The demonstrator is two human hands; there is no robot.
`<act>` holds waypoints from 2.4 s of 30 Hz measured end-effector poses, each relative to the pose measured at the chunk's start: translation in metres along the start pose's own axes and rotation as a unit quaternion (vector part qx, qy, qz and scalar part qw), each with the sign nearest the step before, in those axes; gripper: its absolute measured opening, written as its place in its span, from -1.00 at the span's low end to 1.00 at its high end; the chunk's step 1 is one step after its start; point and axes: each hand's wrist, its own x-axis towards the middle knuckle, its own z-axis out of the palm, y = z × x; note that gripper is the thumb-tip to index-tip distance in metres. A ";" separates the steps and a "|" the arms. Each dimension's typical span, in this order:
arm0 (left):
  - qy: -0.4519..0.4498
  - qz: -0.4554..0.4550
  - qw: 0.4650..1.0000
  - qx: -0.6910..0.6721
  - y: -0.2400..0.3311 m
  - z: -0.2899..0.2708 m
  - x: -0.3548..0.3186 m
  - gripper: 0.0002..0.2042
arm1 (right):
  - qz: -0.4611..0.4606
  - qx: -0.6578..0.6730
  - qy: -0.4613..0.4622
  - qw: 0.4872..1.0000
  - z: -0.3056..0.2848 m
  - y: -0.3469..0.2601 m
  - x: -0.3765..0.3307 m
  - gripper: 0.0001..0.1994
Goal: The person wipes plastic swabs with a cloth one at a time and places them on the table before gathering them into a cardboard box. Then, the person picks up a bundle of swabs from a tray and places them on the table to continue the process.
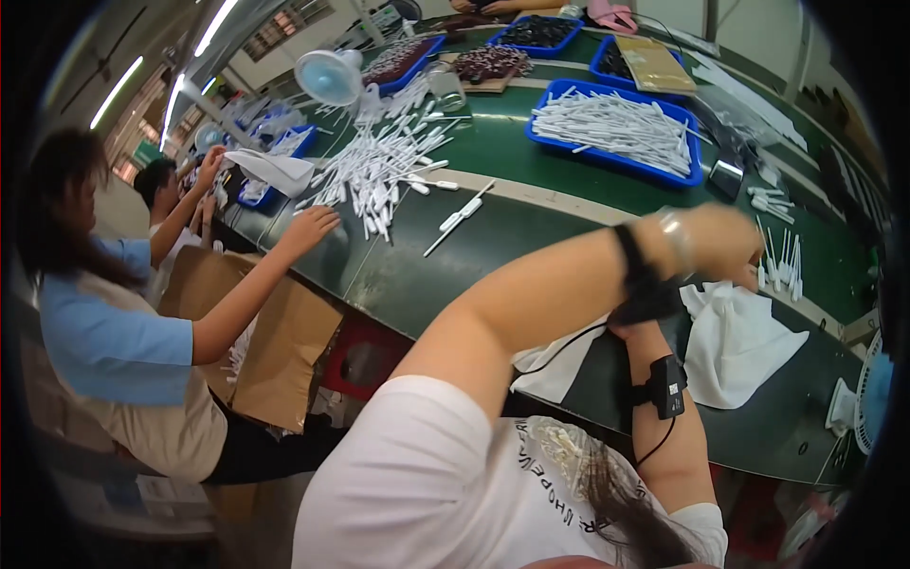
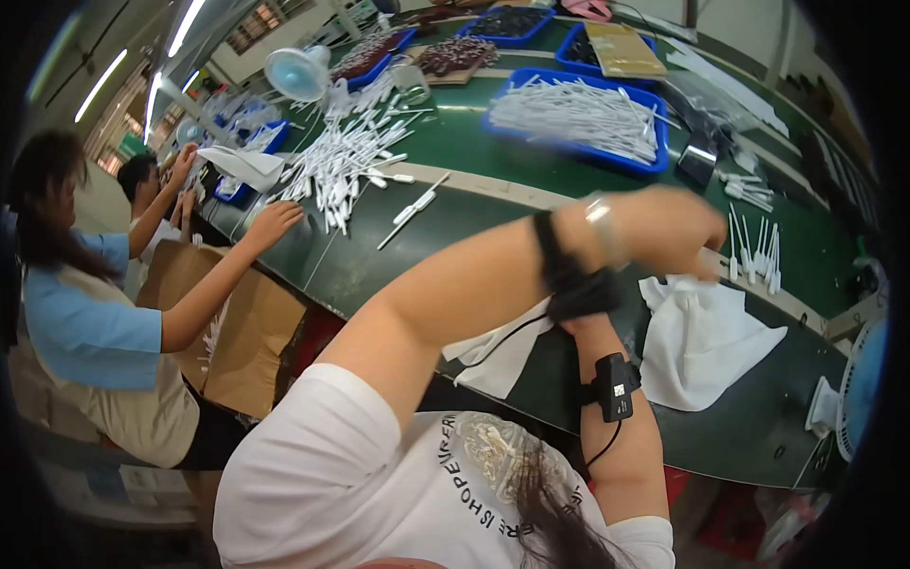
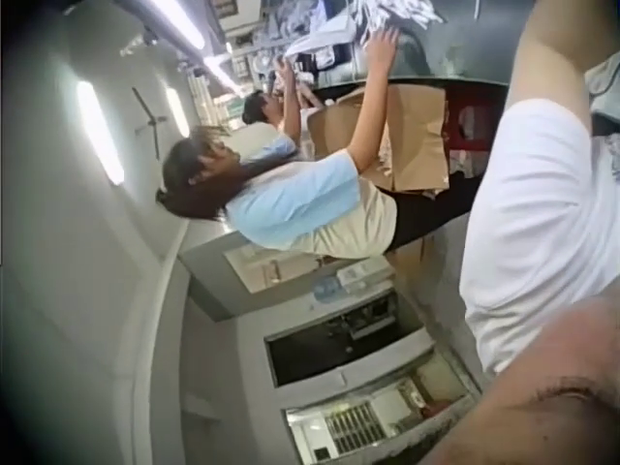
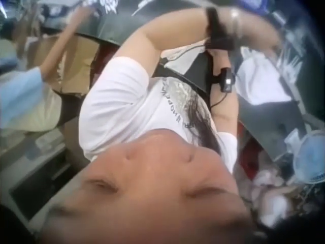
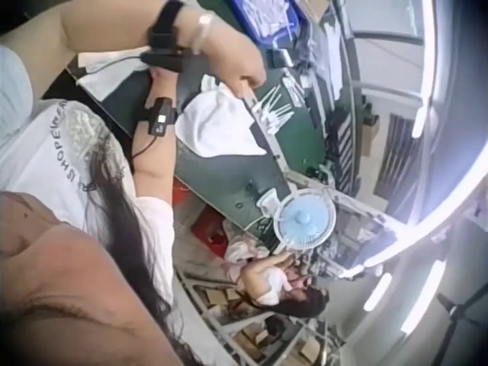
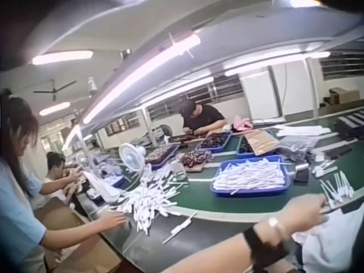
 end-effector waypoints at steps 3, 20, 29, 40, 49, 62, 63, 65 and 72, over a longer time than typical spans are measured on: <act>-0.018 -0.014 1.000 -0.018 0.007 0.000 -0.102 -0.62 | -0.015 0.097 -0.039 0.994 0.000 0.001 -0.001 -0.65; 0.293 -0.329 0.887 -0.136 -0.085 -0.028 -0.414 -0.77 | -0.048 -0.215 0.054 0.974 0.010 -0.003 -0.010 -0.53; 0.244 -0.295 0.920 0.085 -0.156 -0.038 -0.386 -0.74 | -0.055 -0.236 0.074 0.967 0.012 -0.002 -0.007 -0.54; 0.047 -0.358 0.923 0.132 -0.195 -0.023 -0.316 -0.78 | -0.060 -0.232 0.077 0.968 0.014 0.000 -0.012 -0.55; -0.032 -0.302 0.950 0.068 -0.146 -0.008 -0.276 -0.72 | -0.109 -0.347 0.081 0.928 0.004 -0.009 -0.005 -0.55; -0.172 -0.496 0.803 0.284 -0.363 -0.244 -0.301 -0.36 | -0.212 -0.889 -0.076 0.400 0.040 -0.009 -0.004 -0.46; -0.168 -0.509 0.798 0.276 -0.391 -0.257 -0.300 -0.28 | -0.196 -0.892 -0.078 0.400 0.039 -0.012 -0.003 -0.46; -0.186 -0.526 0.787 0.265 -0.446 -0.278 -0.306 -0.21 | -0.162 -0.891 -0.093 0.413 0.036 -0.013 -0.001 -0.46; -0.059 -0.633 0.754 0.163 -0.603 -0.294 -0.310 -0.09 | -0.115 -0.881 -0.093 0.450 0.025 -0.019 0.008 -0.45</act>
